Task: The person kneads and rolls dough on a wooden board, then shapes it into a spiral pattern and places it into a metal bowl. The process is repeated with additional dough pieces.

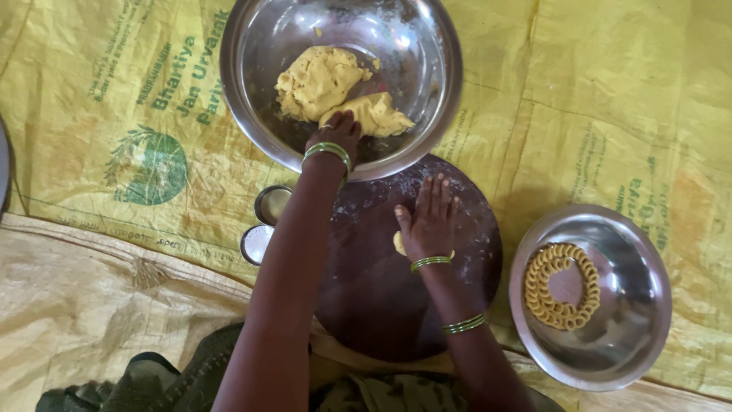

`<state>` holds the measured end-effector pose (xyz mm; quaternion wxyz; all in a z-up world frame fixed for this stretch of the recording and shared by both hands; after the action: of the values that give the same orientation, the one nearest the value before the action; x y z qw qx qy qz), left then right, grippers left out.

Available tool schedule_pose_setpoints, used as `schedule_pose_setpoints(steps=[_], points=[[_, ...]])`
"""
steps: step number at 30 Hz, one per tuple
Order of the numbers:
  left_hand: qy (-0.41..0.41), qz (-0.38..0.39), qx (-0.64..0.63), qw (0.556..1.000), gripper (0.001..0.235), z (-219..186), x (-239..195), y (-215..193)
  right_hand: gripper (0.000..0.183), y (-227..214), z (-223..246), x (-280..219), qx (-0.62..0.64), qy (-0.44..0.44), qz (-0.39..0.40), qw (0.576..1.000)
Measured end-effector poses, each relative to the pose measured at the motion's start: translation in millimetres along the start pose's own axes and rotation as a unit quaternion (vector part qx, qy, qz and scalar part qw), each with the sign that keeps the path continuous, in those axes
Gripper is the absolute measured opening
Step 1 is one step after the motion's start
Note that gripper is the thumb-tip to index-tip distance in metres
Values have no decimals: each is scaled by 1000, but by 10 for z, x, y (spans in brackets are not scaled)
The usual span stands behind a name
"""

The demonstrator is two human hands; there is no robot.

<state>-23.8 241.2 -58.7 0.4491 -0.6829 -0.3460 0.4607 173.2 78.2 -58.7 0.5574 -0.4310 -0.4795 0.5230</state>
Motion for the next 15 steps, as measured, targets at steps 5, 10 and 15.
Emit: schedule_pose_setpoints(steps=[5,10,15], points=[[18,-41,-17,999,60,-15,-159,-157,82,-146,187,-388,-14,-38,-56,998],[0,-43,-20,999,31,-39,-224,-211,72,-210,340,-900,-16,-53,-43,998],[123,-353,-101,922,36,-513,-686,-134,75,-249,420,-1284,-28,-57,-29,998]])
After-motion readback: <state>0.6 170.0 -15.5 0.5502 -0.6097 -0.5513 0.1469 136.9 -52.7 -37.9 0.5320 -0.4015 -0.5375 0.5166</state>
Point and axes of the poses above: each hand's wrist, its own x-axis towards the middle knuckle, its own y-axis out of the palm, z = x × y, the point moved 4 cm from there along x, towards the middle knuckle, and after that the axes turned 2 degrees about -z, right-handed, at the moved point
